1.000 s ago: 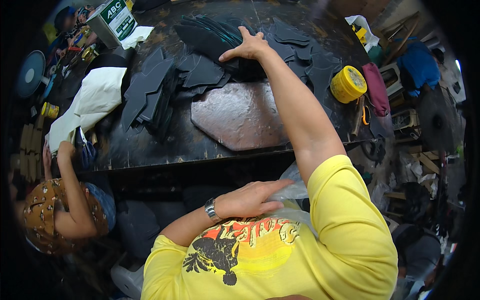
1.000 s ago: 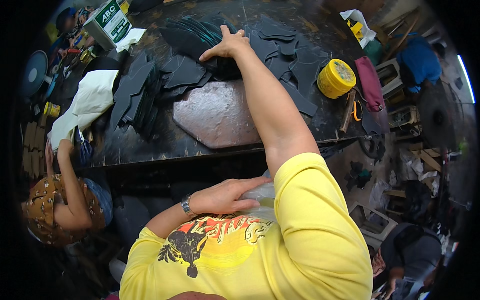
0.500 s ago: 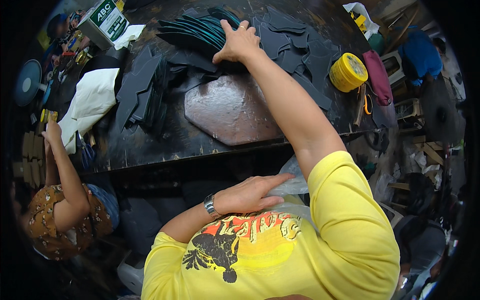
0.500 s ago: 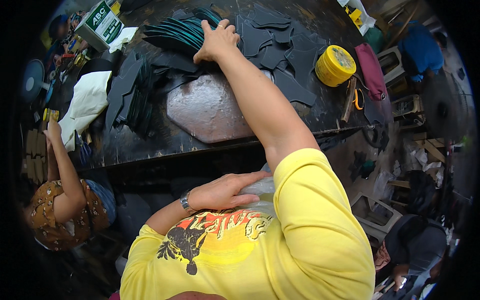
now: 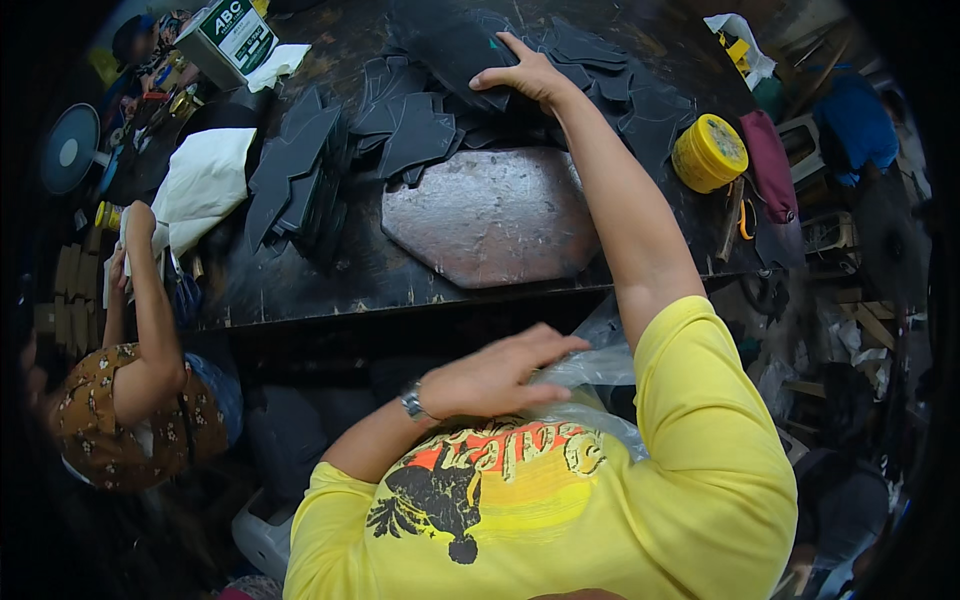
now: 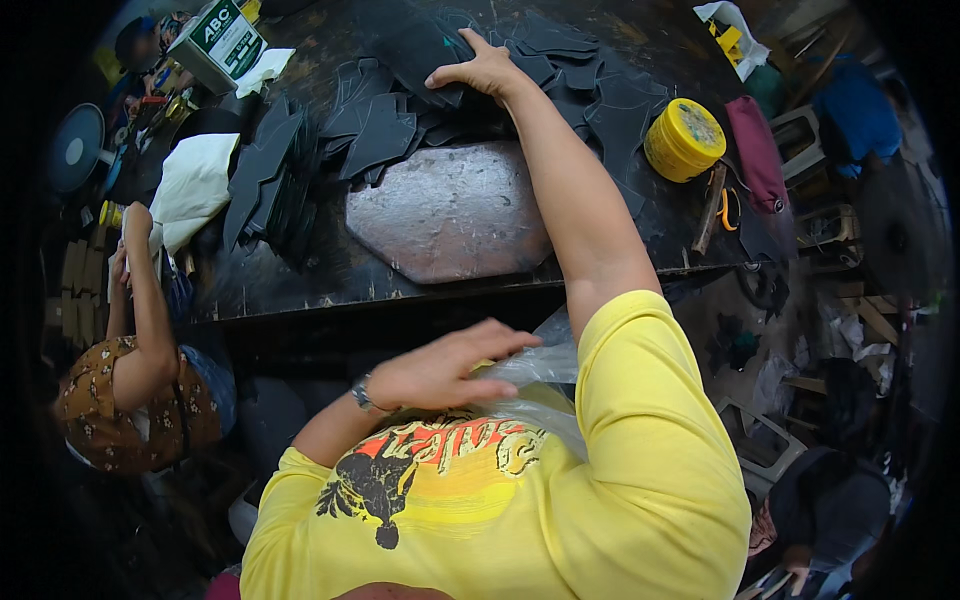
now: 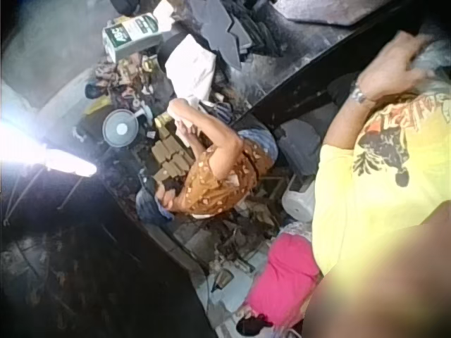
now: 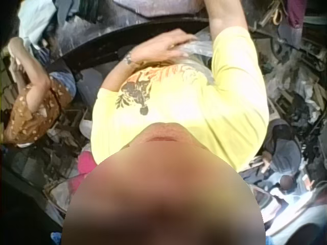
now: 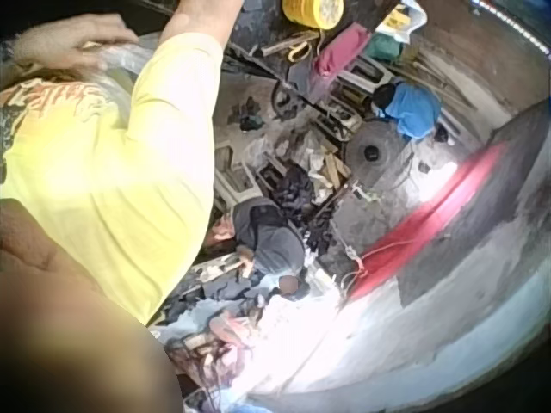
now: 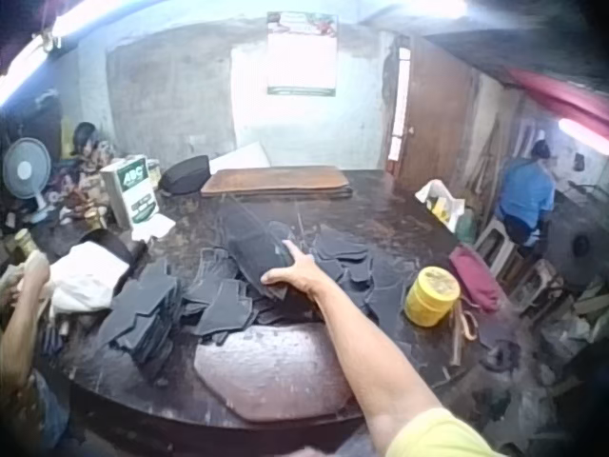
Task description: The person gathers black rubber pieces from a table, aligns them into neat stacks, and places the stacks into a clear plastic bag. The person repeats this process, handling the pieces by hand and organizing them into multiple bundles.
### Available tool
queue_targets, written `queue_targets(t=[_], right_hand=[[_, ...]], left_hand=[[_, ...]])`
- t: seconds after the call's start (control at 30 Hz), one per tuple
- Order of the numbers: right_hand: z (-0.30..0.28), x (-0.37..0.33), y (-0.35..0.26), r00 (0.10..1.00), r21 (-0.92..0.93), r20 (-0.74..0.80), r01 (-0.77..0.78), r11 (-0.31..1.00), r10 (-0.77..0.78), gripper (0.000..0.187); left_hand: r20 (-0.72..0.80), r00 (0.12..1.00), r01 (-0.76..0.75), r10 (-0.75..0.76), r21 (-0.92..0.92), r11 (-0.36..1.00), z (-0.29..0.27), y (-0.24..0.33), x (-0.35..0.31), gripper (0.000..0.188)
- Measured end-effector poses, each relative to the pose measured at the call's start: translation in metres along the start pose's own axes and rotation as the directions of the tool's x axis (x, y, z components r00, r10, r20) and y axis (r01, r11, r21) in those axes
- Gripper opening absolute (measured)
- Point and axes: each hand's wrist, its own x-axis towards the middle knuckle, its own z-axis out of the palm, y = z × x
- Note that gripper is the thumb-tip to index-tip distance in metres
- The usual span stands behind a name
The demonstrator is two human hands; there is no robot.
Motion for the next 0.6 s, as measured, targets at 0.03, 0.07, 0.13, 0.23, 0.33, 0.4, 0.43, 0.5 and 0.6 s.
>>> queue_targets(t=[0.03, 0.07, 0.13, 0.23, 0.33, 0.4, 0.43, 0.5, 0.6], right_hand=[[0.0, -0.002, 0.002, 1.0, 0.009, -0.003, 0.009, 1.0, -0.009, 0.13], [0.0, -0.004, 0.003, 1.0, 0.006, -0.005, -0.014, 1.0, 0.014, 0.13], [0.0, -0.007, 0.003, 1.0, -0.043, 0.002, -0.006, 0.999, 0.006, 0.13], [-0.001, -0.013, 0.003, 1.0, -0.046, 0.02, 0.01, 0.999, -0.009, 0.131], [-0.002, -0.018, 0.007, 0.997, -0.031, 0.018, 0.077, 0.997, -0.077, 0.132], [-0.001, -0.021, 0.012, 0.994, -0.102, -0.007, 0.106, 0.989, -0.107, 0.132], [-0.001, -0.023, 0.014, 0.991, -0.104, -0.002, 0.136, 0.985, -0.137, 0.127], [0.0, -0.026, 0.016, 0.986, -0.067, -0.021, 0.166, 0.984, -0.168, 0.124], [-0.001, -0.028, 0.014, 0.98, -0.056, -0.021, 0.194, 0.979, -0.196, 0.12]], left_hand=[[-0.109, 0.988, -0.093, 0.106, 0.117, 0.989, -0.013, -0.004, 0.001, 0.06], [-0.192, 0.962, -0.148, 0.194, 0.231, 0.962, -0.028, -0.008, 0.005, 0.06], [-0.455, 0.867, 0.117, -0.202, -0.209, 0.971, -0.058, -0.012, 0.007, 0.062], [-0.81, 0.545, -0.266, -0.218, -0.413, 0.871, -0.132, -0.039, 0.059, 0.079], [-0.899, 0.254, -0.213, -0.358, -0.413, 0.886, -0.185, -0.07, 0.11, 0.107], [-0.896, 0.296, -0.2, -0.331, -0.397, 0.896, -0.207, -0.088, 0.132, 0.108], [-0.894, 0.309, -0.143, -0.325, -0.381, 0.913, -0.209, -0.097, 0.137, 0.107], [-0.889, 0.325, 0.019, -0.322, -0.334, 0.942, -0.21, -0.109, 0.142, 0.103], [-0.895, 0.343, 0.082, -0.285, -0.273, 0.958, -0.214, -0.121, 0.137, 0.092]])
